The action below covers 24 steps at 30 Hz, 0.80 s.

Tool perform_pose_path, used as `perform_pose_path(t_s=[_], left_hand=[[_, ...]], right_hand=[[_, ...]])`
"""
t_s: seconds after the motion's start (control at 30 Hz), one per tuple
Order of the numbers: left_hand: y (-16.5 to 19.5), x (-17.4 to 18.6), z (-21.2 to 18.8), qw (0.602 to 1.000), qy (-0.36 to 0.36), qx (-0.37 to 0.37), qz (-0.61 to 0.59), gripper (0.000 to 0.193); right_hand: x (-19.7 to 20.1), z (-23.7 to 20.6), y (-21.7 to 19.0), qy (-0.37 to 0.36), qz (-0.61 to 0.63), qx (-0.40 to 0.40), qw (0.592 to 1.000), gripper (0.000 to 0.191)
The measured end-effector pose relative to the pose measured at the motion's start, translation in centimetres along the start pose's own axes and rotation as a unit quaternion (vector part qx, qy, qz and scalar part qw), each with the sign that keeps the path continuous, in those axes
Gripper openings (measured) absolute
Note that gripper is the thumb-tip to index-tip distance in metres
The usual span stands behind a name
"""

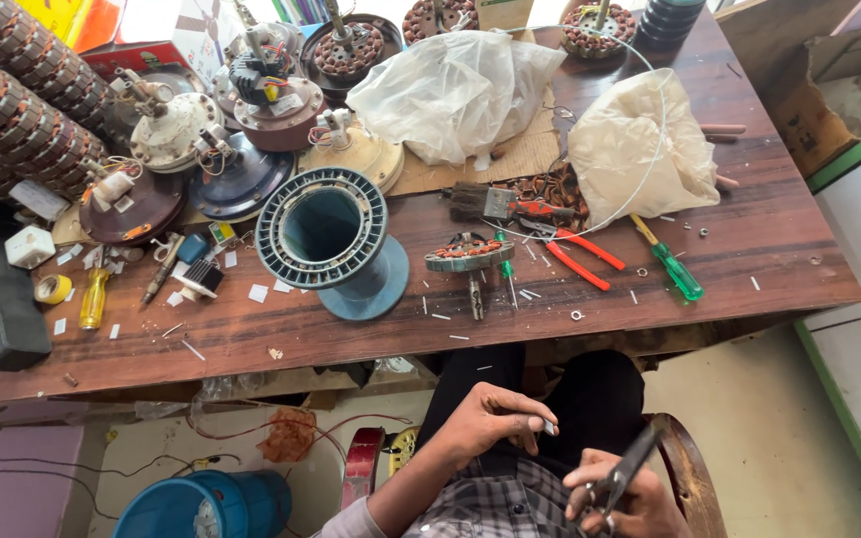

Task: The person sits at a workbench repairing a small electric motor assembly. They cut small white pieces with scissors, fit parts onto the rotor and housing by hand, and tighten components using a green-handled screwdriver, working on the assembly at the bench.

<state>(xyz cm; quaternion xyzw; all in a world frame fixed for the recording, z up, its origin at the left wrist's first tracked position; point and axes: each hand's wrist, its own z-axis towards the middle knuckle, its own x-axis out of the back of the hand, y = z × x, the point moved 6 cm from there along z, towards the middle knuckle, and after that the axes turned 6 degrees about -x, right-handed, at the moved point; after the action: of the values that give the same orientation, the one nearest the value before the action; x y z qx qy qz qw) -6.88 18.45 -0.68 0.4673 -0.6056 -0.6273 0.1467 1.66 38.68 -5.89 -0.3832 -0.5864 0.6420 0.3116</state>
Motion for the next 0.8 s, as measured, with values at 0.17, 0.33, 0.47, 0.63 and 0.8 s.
perform_pose_path(t_s=[0.17,0.33,0.47,0.63,0.8], left_hand=[[-0.3,-0.2,0.2,1.000,-0.004,-0.004,0.011,0.017],[-0.2,0.3,-0.2,1.000,0.014,-0.018,0.019,0.016],[0.3,0.5,-0.7,0.999,0.025,-0.023,0.025,0.016],[1.0,0.9,-1.2,0.997,0.036,-0.028,0.056,0.017],[1.0,1.2,-1.7,0.996,0.047,-0.045,0.060,0.017]], right_hand=[[-1.9,0.6,-3.0,-0.014,-0.117,0.049,0.992,0.061],[-1.9,1.0,-4.1,0.024,-0.026,-0.033,0.999,0.064],[-0.2,2.3,-3.2,0.118,-0.191,-0.080,0.971,0.061],[0.8,3.2,-0.7,0.156,-0.118,-0.166,0.966,0.056],[0.9,3.3,1.0,0.164,-0.077,-0.205,0.962,0.054]])
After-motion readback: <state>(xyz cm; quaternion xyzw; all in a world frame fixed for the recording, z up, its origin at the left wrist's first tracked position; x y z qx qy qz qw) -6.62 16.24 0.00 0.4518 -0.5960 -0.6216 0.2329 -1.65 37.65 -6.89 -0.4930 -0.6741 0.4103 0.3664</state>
